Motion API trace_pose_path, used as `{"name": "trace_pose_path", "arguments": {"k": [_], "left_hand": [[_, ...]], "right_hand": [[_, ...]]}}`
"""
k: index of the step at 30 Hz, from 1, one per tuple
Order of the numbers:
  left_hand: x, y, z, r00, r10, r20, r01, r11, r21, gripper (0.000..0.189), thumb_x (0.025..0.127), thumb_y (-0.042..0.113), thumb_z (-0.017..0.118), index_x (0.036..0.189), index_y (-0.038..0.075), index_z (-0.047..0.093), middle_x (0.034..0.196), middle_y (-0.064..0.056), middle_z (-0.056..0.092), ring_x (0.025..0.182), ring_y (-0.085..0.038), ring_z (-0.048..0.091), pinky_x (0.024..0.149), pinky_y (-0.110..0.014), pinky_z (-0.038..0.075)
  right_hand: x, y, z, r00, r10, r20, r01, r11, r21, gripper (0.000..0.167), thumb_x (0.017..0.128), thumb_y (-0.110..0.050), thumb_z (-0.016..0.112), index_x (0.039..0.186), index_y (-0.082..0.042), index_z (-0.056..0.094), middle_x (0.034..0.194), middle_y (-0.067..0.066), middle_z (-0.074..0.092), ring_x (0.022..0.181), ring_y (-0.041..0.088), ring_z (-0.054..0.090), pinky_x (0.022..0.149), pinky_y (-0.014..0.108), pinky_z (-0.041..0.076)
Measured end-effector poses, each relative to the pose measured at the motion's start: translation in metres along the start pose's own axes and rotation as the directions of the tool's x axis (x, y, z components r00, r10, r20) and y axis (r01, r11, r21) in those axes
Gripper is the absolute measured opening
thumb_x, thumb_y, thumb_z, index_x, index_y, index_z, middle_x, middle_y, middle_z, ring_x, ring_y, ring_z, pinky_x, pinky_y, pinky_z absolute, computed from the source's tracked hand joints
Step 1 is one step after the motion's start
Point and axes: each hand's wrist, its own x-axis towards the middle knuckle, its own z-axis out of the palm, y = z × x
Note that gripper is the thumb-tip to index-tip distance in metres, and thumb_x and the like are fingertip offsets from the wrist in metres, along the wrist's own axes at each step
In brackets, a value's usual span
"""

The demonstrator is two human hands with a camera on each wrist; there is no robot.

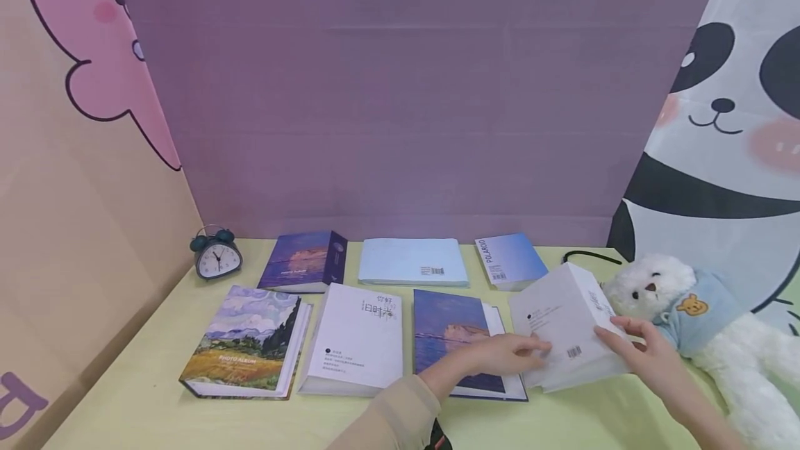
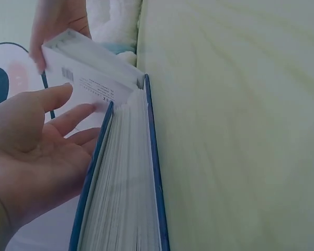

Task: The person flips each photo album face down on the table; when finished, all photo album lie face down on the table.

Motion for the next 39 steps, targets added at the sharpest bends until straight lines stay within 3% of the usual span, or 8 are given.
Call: {"name": "trace_pose_path", "arguments": {"k": [7, 13, 23, 33, 39], "left_hand": [[-0.005, 0.0, -0.002, 0.998, -0.057, 0.039, 0.054, 0.997, 0.061, 0.039, 0.098, 0.038, 0.045, 0.136, 0.029, 0.051, 0.151, 0.01, 0.031, 0.139, -0.004, 0.026, 0.109, -0.027, 0.034], [-0.009, 0.003, -0.003, 0.996, -0.065, 0.062, 0.058, 0.991, 0.12, 0.038, 0.099, 0.037, 0.045, 0.135, 0.027, 0.052, 0.153, 0.008, 0.025, 0.141, -0.004, 0.021, 0.111, -0.026, 0.03], [-0.008, 0.001, -0.002, 0.995, -0.068, 0.073, 0.054, 0.983, 0.176, 0.037, 0.099, 0.037, 0.044, 0.133, 0.027, 0.055, 0.154, 0.009, 0.023, 0.139, -0.004, 0.026, 0.11, -0.023, 0.031], [-0.009, 0.006, -0.002, 0.992, -0.096, 0.082, 0.073, 0.967, 0.242, 0.038, 0.1, 0.04, 0.041, 0.136, 0.03, 0.05, 0.155, 0.01, 0.019, 0.137, -0.005, 0.03, 0.108, -0.023, 0.034], [-0.008, 0.004, -0.003, 0.994, -0.09, 0.063, 0.07, 0.963, 0.261, 0.037, 0.1, 0.04, 0.041, 0.135, 0.032, 0.051, 0.153, 0.012, 0.023, 0.136, -0.003, 0.031, 0.107, -0.022, 0.034]], "right_hand": [[0.011, 0.012, -0.01, 0.999, -0.006, 0.045, 0.011, 0.995, -0.101, 0.072, 0.094, -0.045, 0.052, 0.14, 0.008, 0.035, 0.125, 0.025, 0.054, 0.079, -0.021, 0.043, 0.069, 0.021, 0.049], [0.016, 0.023, -0.015, 0.998, -0.023, 0.058, 0.03, 0.992, -0.123, 0.066, 0.095, -0.04, 0.052, 0.137, 0.01, 0.04, 0.119, 0.018, 0.06, 0.08, -0.016, 0.045, 0.068, 0.018, 0.046], [0.025, 0.04, -0.015, 0.987, 0.058, 0.151, -0.036, 0.989, -0.143, 0.066, 0.099, -0.043, 0.042, 0.137, 0.011, 0.037, 0.135, 0.032, 0.042, 0.083, -0.015, 0.043, 0.073, 0.023, 0.047], [0.027, 0.042, -0.012, 0.98, -0.062, 0.189, 0.093, 0.983, -0.159, 0.054, 0.099, -0.024, 0.048, 0.133, 0.017, 0.038, 0.125, 0.028, 0.055, 0.084, -0.014, 0.045, 0.071, 0.016, 0.044], [0.03, 0.042, -0.013, 0.975, -0.062, 0.216, 0.099, 0.981, -0.167, 0.058, 0.099, -0.028, 0.047, 0.136, 0.015, 0.035, 0.132, 0.031, 0.047, 0.086, -0.017, 0.041, 0.071, 0.016, 0.044]]}}
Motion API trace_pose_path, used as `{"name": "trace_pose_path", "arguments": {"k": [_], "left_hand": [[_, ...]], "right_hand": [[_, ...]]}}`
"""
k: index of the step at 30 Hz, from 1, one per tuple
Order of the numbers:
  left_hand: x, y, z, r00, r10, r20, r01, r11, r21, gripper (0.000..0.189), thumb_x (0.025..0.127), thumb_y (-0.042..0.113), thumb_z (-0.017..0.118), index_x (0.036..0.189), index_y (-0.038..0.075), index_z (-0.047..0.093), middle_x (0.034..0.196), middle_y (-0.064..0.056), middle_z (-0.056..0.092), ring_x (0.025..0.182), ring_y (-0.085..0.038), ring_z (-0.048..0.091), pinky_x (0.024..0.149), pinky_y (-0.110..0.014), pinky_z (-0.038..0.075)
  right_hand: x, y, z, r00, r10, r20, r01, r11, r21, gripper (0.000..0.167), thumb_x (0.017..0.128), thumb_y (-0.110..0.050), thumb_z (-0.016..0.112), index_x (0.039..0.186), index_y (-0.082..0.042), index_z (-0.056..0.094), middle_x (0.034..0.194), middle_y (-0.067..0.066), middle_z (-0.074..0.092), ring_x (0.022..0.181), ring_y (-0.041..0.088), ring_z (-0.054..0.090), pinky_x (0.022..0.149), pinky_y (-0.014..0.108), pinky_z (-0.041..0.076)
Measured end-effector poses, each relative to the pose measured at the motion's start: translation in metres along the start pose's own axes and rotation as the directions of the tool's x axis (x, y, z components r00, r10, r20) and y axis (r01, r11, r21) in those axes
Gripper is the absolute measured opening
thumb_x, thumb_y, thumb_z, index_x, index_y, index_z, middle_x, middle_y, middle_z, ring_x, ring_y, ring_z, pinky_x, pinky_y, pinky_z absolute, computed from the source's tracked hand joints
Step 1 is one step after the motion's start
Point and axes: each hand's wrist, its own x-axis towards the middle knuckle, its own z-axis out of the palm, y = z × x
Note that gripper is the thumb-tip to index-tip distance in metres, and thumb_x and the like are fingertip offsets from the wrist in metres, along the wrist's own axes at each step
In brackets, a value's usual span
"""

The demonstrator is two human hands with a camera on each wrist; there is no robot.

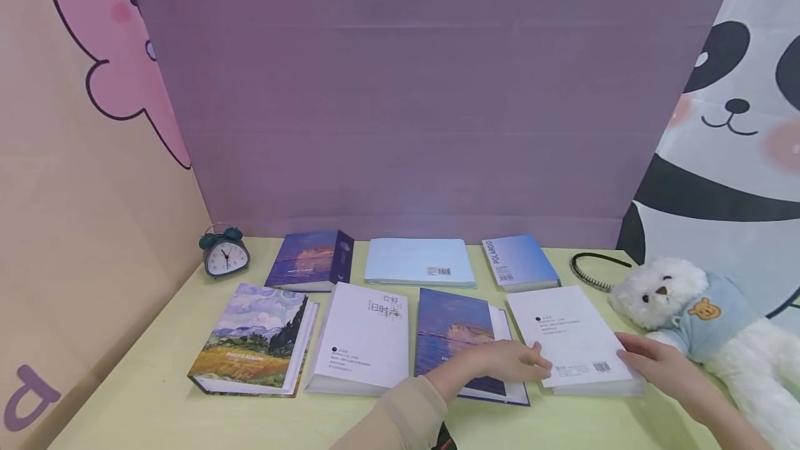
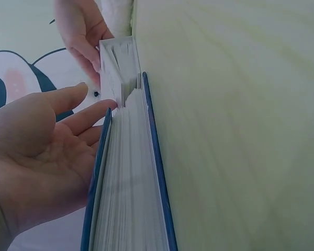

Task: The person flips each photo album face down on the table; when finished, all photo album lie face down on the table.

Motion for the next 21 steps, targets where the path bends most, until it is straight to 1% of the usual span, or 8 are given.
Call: {"name": "trace_pose_path", "arguments": {"k": [4, 8, 12, 15, 21], "left_hand": [[0.0013, 0.0009, 0.0007, 1.0, 0.003, -0.006, -0.003, 1.0, -0.003, 0.038, 0.1, 0.039, 0.041, 0.135, 0.03, 0.052, 0.154, 0.011, 0.022, 0.135, -0.003, 0.033, 0.108, -0.022, 0.033], [0.0027, 0.0012, 0.0012, 1.0, -0.003, -0.002, 0.003, 1.0, -0.006, 0.038, 0.1, 0.039, 0.042, 0.134, 0.029, 0.052, 0.154, 0.01, 0.021, 0.135, -0.003, 0.033, 0.108, -0.02, 0.032], [0.0053, 0.0005, 0.0019, 1.0, -0.008, 0.003, 0.008, 1.0, 0.006, 0.038, 0.1, 0.04, 0.041, 0.135, 0.031, 0.052, 0.154, 0.012, 0.02, 0.136, -0.003, 0.03, 0.108, -0.021, 0.032], [0.0063, 0.0002, 0.0017, 1.0, -0.012, 0.014, 0.012, 1.0, -0.004, 0.038, 0.1, 0.04, 0.041, 0.135, 0.031, 0.051, 0.155, 0.012, 0.019, 0.137, -0.003, 0.029, 0.109, -0.022, 0.032], [0.005, 0.0004, 0.0007, 0.999, -0.012, 0.03, 0.013, 1.0, -0.027, 0.038, 0.1, 0.039, 0.041, 0.136, 0.03, 0.051, 0.155, 0.012, 0.018, 0.138, -0.003, 0.028, 0.108, -0.022, 0.033]], "right_hand": [[-0.0002, 0.0019, -0.0004, 1.0, -0.005, -0.004, 0.005, 1.0, 0.015, 0.061, 0.099, -0.031, 0.047, 0.139, 0.013, 0.032, 0.139, 0.033, 0.038, 0.088, -0.02, 0.038, 0.071, 0.012, 0.043], [0.0014, 0.0032, -0.001, 1.0, -0.005, 0.006, 0.005, 1.0, 0.025, 0.063, 0.099, -0.032, 0.047, 0.14, 0.013, 0.03, 0.14, 0.034, 0.035, 0.088, -0.021, 0.037, 0.071, 0.012, 0.043], [0.0028, 0.0052, -0.0003, 1.0, -0.009, -0.005, 0.009, 1.0, 0.029, 0.063, 0.098, -0.032, 0.048, 0.141, 0.011, 0.031, 0.141, 0.034, 0.035, 0.089, -0.025, 0.034, 0.072, 0.011, 0.043], [0.0041, 0.0065, -0.0003, 1.0, -0.011, -0.014, 0.012, 1.0, 0.028, 0.062, 0.098, -0.033, 0.049, 0.14, 0.009, 0.034, 0.14, 0.033, 0.036, 0.089, -0.027, 0.032, 0.072, 0.011, 0.044], [0.0052, 0.0062, -0.0004, 1.0, 0.003, 0.007, -0.004, 0.999, 0.05, 0.061, 0.098, -0.032, 0.049, 0.14, 0.01, 0.033, 0.141, 0.034, 0.035, 0.088, -0.026, 0.034, 0.073, 0.012, 0.045]]}}
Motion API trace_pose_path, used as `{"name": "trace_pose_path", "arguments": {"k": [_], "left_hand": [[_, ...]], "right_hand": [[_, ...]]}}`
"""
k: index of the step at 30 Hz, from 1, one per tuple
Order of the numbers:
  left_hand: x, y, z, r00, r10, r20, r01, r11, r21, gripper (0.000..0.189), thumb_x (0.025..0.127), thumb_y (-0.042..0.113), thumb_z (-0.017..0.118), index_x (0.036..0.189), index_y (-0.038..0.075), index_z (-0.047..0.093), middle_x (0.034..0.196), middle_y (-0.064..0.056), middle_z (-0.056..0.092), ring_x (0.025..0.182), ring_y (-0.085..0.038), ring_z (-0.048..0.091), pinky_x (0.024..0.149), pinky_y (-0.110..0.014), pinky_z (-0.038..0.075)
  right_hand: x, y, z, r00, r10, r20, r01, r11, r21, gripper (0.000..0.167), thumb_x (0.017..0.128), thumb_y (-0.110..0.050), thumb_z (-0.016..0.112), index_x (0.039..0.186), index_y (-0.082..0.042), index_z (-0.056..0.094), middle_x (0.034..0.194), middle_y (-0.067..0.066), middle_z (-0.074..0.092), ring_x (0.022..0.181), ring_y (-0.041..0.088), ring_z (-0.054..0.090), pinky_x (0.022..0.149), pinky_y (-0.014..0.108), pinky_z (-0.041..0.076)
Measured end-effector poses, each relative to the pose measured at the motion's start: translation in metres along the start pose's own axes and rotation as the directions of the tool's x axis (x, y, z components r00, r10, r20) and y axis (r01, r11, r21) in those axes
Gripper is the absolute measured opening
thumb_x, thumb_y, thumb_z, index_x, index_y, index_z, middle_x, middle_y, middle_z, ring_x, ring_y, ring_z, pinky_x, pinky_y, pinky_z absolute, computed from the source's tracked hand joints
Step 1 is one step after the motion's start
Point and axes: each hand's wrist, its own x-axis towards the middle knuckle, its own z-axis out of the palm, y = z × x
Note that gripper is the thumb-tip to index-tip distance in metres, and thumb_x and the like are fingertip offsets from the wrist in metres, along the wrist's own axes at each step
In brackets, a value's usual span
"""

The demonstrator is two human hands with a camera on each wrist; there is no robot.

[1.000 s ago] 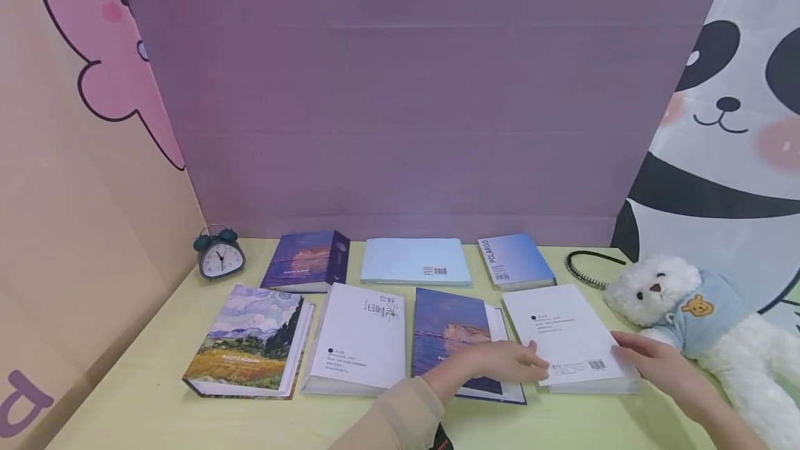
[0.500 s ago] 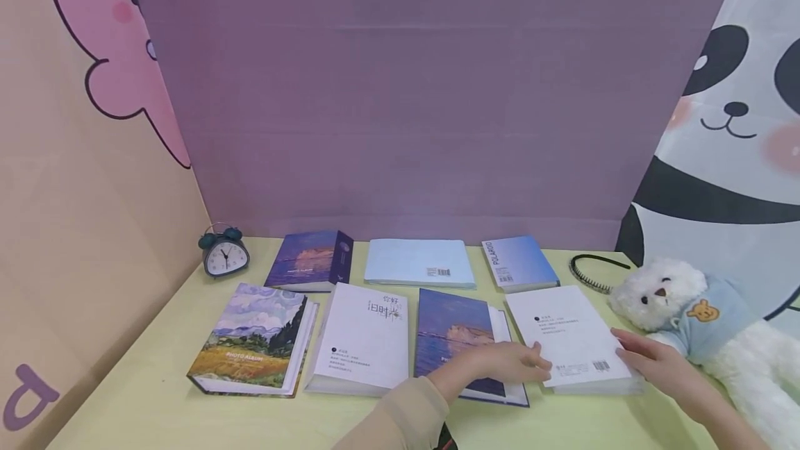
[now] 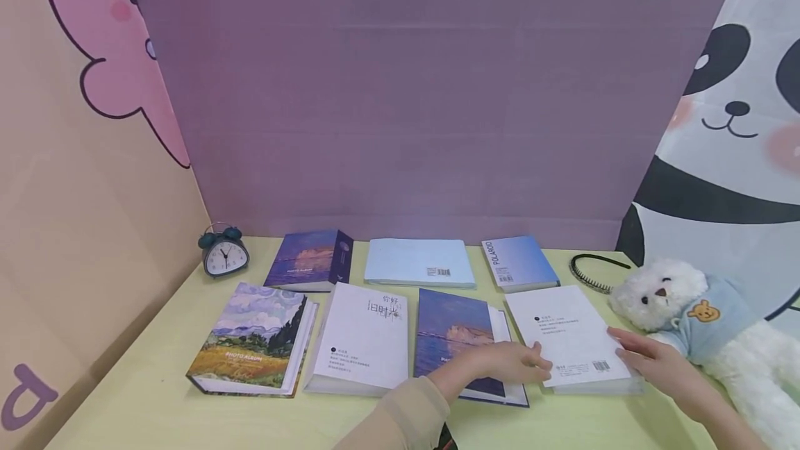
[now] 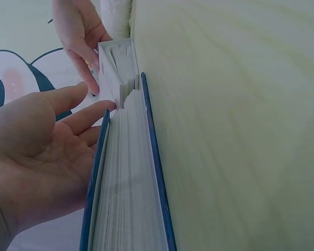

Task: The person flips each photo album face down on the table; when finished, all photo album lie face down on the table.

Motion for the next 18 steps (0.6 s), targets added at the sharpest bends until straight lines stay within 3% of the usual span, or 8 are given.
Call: {"name": "trace_pose_path", "arguments": {"k": [11, 13, 15, 18], "left_hand": [[-0.002, 0.001, -0.001, 1.0, 0.008, 0.016, -0.008, 1.0, -0.029, 0.039, 0.1, 0.038, 0.042, 0.137, 0.028, 0.049, 0.155, 0.012, 0.017, 0.139, -0.002, 0.024, 0.109, -0.022, 0.031], [-0.001, 0.0, -0.001, 1.0, 0.014, 0.013, -0.014, 1.0, -0.021, 0.039, 0.1, 0.038, 0.042, 0.137, 0.028, 0.049, 0.155, 0.011, 0.017, 0.139, -0.002, 0.024, 0.109, -0.022, 0.031], [0.0, 0.0, 0.0, 1.0, 0.021, 0.004, -0.021, 1.0, -0.005, 0.039, 0.1, 0.038, 0.041, 0.138, 0.028, 0.048, 0.155, 0.01, 0.017, 0.138, -0.002, 0.026, 0.11, -0.021, 0.031], [0.001, -0.002, 0.001, 0.999, 0.038, -0.027, -0.037, 0.999, 0.033, 0.04, 0.1, 0.039, 0.041, 0.139, 0.029, 0.047, 0.154, 0.01, 0.022, 0.136, -0.003, 0.031, 0.108, -0.021, 0.033]], "right_hand": [[-0.001, -0.006, -0.002, 0.999, 0.046, 0.008, -0.046, 0.999, -0.022, 0.064, 0.097, -0.037, 0.049, 0.142, 0.006, 0.032, 0.142, 0.032, 0.035, 0.086, -0.025, 0.034, 0.076, 0.02, 0.047], [-0.001, -0.007, -0.002, 0.999, 0.051, 0.008, -0.051, 0.998, -0.041, 0.064, 0.097, -0.036, 0.049, 0.142, 0.006, 0.032, 0.141, 0.033, 0.035, 0.097, -0.012, 0.046, 0.081, 0.027, 0.048], [0.0, -0.008, -0.002, 0.999, 0.039, -0.003, -0.039, 0.996, -0.075, 0.062, 0.098, -0.035, 0.049, 0.14, 0.007, 0.034, 0.14, 0.034, 0.036, 0.109, 0.009, 0.055, 0.083, 0.034, 0.049], [0.0, -0.012, -0.002, 0.999, 0.01, -0.037, -0.015, 0.99, -0.143, 0.056, 0.097, -0.029, 0.051, 0.136, 0.009, 0.041, 0.136, 0.035, 0.041, 0.117, 0.043, 0.049, 0.08, 0.034, 0.05]]}}
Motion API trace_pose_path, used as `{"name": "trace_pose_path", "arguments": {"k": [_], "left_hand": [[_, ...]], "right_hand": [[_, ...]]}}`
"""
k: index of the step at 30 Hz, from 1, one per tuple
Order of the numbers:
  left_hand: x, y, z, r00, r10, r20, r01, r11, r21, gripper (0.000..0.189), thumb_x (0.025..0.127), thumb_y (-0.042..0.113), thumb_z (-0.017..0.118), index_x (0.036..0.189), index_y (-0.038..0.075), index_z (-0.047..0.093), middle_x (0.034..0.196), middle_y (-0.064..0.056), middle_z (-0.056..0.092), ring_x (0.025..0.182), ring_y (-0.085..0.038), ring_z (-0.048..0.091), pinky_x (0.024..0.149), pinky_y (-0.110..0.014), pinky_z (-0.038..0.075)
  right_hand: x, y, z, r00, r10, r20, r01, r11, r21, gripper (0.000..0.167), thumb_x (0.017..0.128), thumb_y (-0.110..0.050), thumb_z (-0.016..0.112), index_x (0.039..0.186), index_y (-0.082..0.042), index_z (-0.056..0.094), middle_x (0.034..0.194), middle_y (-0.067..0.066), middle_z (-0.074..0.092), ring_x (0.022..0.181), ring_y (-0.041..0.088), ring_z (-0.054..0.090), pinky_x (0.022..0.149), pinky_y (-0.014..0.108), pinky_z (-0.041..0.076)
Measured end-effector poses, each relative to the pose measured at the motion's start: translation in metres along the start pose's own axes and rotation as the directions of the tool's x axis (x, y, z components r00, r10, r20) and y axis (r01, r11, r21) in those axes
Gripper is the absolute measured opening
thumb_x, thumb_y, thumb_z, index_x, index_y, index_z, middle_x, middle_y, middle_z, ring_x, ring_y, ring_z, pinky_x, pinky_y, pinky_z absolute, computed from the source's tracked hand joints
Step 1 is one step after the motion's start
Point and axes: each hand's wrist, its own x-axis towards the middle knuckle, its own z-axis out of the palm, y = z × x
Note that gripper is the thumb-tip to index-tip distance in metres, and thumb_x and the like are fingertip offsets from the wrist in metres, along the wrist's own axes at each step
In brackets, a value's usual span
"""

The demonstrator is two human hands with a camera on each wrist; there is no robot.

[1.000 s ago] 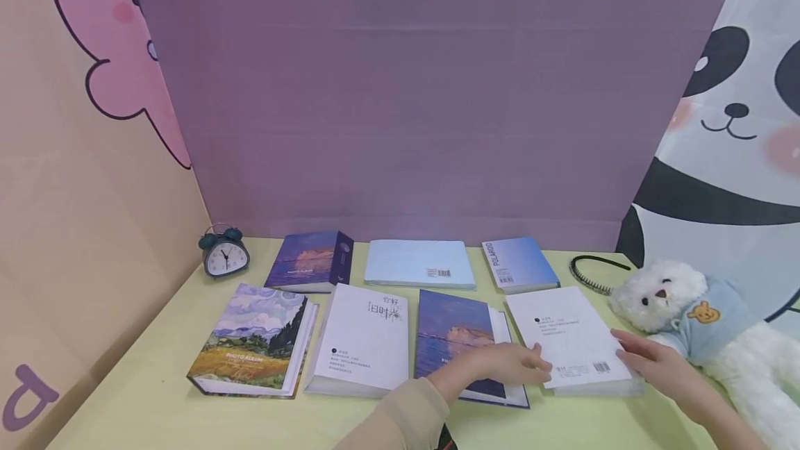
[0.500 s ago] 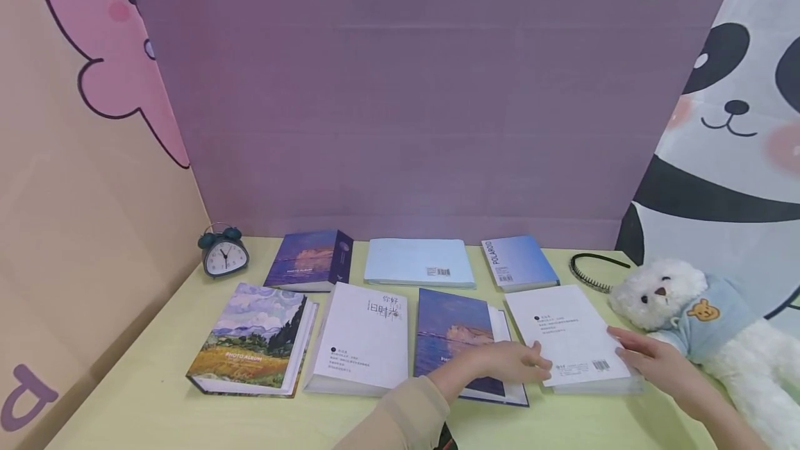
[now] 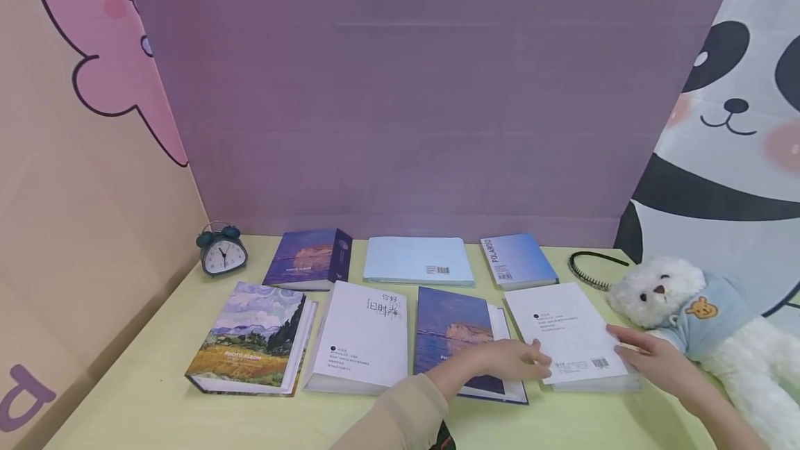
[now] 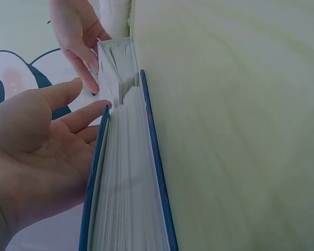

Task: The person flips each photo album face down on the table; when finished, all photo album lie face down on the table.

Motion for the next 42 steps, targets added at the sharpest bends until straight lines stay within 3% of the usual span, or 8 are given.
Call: {"name": "trace_pose_path", "arguments": {"k": [4, 7, 10, 13, 17, 25, 33, 42], "left_hand": [[-0.001, -0.006, -0.001, 0.995, 0.027, -0.093, -0.027, 1.0, 0.007, 0.042, 0.099, 0.04, 0.044, 0.14, 0.029, 0.045, 0.144, 0.009, 0.043, 0.128, -0.005, 0.045, 0.1, -0.022, 0.041], [-0.005, -0.013, -0.004, 0.983, 0.057, -0.174, -0.06, 0.998, -0.012, 0.042, 0.098, 0.037, 0.048, 0.138, 0.026, 0.048, 0.135, 0.008, 0.053, 0.123, -0.007, 0.051, 0.095, -0.021, 0.045], [-0.012, -0.019, -0.009, 0.97, 0.07, -0.233, -0.079, 0.996, -0.031, 0.041, 0.097, 0.034, 0.051, 0.136, 0.023, 0.051, 0.135, 0.008, 0.054, 0.123, -0.008, 0.051, 0.095, -0.022, 0.045], [-0.022, -0.024, -0.015, 0.959, 0.073, -0.275, -0.086, 0.996, -0.037, 0.042, 0.096, 0.034, 0.052, 0.136, 0.022, 0.051, 0.135, 0.009, 0.053, 0.123, -0.009, 0.051, 0.095, -0.023, 0.046], [-0.037, -0.031, -0.025, 0.945, 0.088, -0.316, -0.106, 0.994, -0.04, 0.044, 0.096, 0.034, 0.052, 0.137, 0.019, 0.049, 0.136, 0.006, 0.053, 0.123, -0.012, 0.052, 0.096, -0.022, 0.045], [-0.072, -0.051, -0.051, 0.908, 0.065, -0.415, -0.106, 0.991, -0.078, 0.047, 0.095, 0.036, 0.054, 0.138, 0.02, 0.048, 0.136, 0.001, 0.054, 0.124, -0.016, 0.051, 0.1, -0.026, 0.044], [-0.09, -0.073, -0.058, 0.891, -0.001, -0.455, -0.072, 0.987, -0.142, 0.049, 0.094, 0.036, 0.056, 0.138, 0.016, 0.048, 0.134, -0.003, 0.056, 0.125, -0.018, 0.051, 0.101, -0.029, 0.044], [-0.106, -0.095, -0.059, 0.872, -0.084, -0.483, 0.012, 0.988, -0.151, 0.051, 0.093, 0.039, 0.056, 0.139, 0.017, 0.047, 0.14, -0.004, 0.05, 0.127, -0.026, 0.049, 0.102, -0.04, 0.044]], "right_hand": [[0.002, -0.008, -0.001, 0.997, -0.04, -0.061, 0.038, 0.999, -0.024, 0.049, 0.097, -0.027, 0.051, 0.13, 0.011, 0.048, 0.13, 0.035, 0.046, 0.113, 0.047, 0.052, 0.08, 0.04, 0.053], [0.003, -0.017, -0.002, 0.99, -0.078, -0.12, 0.075, 0.997, -0.031, 0.049, 0.098, -0.03, 0.05, 0.128, 0.008, 0.052, 0.129, 0.031, 0.051, 0.106, 0.018, 0.062, 0.08, 0.035, 0.052], [0.005, -0.025, 0.0, 0.976, -0.124, -0.181, 0.121, 0.992, -0.028, 0.048, 0.096, -0.033, 0.054, 0.128, 0.002, 0.055, 0.125, 0.021, 0.059, 0.093, -0.018, 0.048, 0.075, 0.017, 0.046], [0.01, -0.034, 0.006, 0.958, -0.179, -0.226, 0.192, 0.981, 0.035, 0.046, 0.093, -0.032, 0.058, 0.126, 0.0, 0.057, 0.118, -0.001, 0.065, 0.089, -0.027, 0.041, 0.071, 0.007, 0.043], [0.017, -0.046, 0.019, 0.923, -0.284, -0.26, 0.319, 0.942, 0.104, 0.038, 0.092, -0.023, 0.061, 0.123, -0.001, 0.06, 0.11, -0.023, 0.061, 0.093, -0.021, 0.05, 0.073, 0.005, 0.046], [0.031, -0.081, 0.05, 0.889, -0.406, -0.212, 0.437, 0.891, 0.125, 0.031, 0.092, -0.019, 0.06, 0.119, -0.003, 0.062, 0.116, 0.018, 0.065, 0.095, -0.011, 0.057, 0.076, 0.013, 0.051], [0.04, -0.107, 0.07, 0.871, -0.462, -0.167, 0.483, 0.866, 0.126, 0.032, 0.092, -0.019, 0.061, 0.12, -0.004, 0.062, 0.118, 0.016, 0.064, 0.102, 0.006, 0.062, 0.081, 0.021, 0.053], [0.04, -0.123, 0.087, 0.859, -0.51, -0.043, 0.511, 0.851, 0.118, 0.042, 0.09, -0.023, 0.063, 0.125, -0.001, 0.057, 0.125, 0.019, 0.058, 0.115, 0.043, 0.053, 0.09, 0.05, 0.049]]}}
